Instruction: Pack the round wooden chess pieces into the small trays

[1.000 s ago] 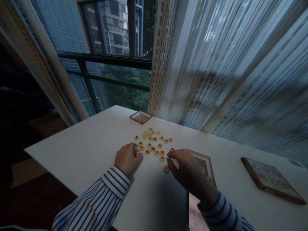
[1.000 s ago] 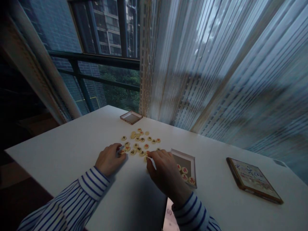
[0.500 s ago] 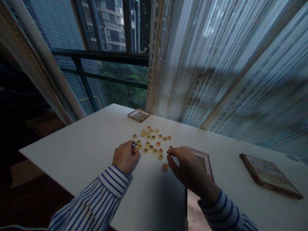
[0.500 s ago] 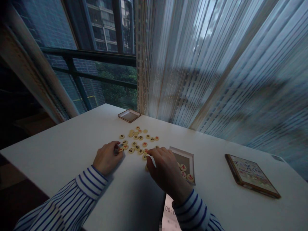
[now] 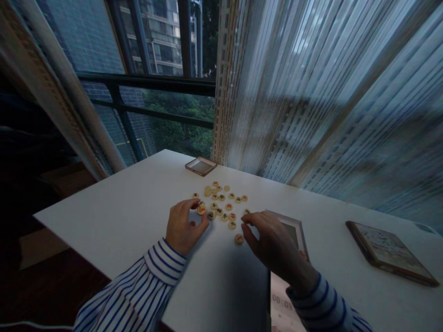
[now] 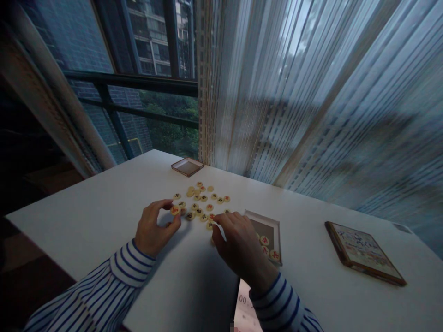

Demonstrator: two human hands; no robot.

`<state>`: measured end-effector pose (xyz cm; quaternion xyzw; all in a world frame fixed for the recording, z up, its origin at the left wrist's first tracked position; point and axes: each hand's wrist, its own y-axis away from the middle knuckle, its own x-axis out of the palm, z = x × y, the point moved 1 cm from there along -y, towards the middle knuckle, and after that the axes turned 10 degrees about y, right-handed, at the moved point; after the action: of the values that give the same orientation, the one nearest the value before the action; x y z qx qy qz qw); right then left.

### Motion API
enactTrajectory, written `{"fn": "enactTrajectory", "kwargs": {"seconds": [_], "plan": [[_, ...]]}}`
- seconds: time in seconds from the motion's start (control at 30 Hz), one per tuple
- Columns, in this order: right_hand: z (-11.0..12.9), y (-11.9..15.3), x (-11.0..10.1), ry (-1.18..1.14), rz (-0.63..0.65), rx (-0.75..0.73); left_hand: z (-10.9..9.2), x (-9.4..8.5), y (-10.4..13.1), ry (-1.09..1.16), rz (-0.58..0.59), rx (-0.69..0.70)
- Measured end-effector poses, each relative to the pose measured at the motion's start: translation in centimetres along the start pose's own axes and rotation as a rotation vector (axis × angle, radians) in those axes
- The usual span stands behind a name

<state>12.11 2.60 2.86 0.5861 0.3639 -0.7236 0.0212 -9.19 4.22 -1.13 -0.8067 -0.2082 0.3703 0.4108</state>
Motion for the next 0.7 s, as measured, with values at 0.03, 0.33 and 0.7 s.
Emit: {"fn": "enactTrajectory", "kwargs": {"seconds": [0.03,0.33,0.7], "plan": [[0.0,0.0,0.0,-0.002,-0.001,-0.002,-0.1,0.0,0.0,0.018,-0.005,-0.005],[-0.2,0.2,-0.8,0.011,-0.014,0.007,-1.8,0.0,-0.2,0.215,-0.008,-0.088],[-1.8,2.8,-1.3,0.009,-0.053,0.03,-5.3,1.0,-1.0,0.351,0.073,0.087]]}}
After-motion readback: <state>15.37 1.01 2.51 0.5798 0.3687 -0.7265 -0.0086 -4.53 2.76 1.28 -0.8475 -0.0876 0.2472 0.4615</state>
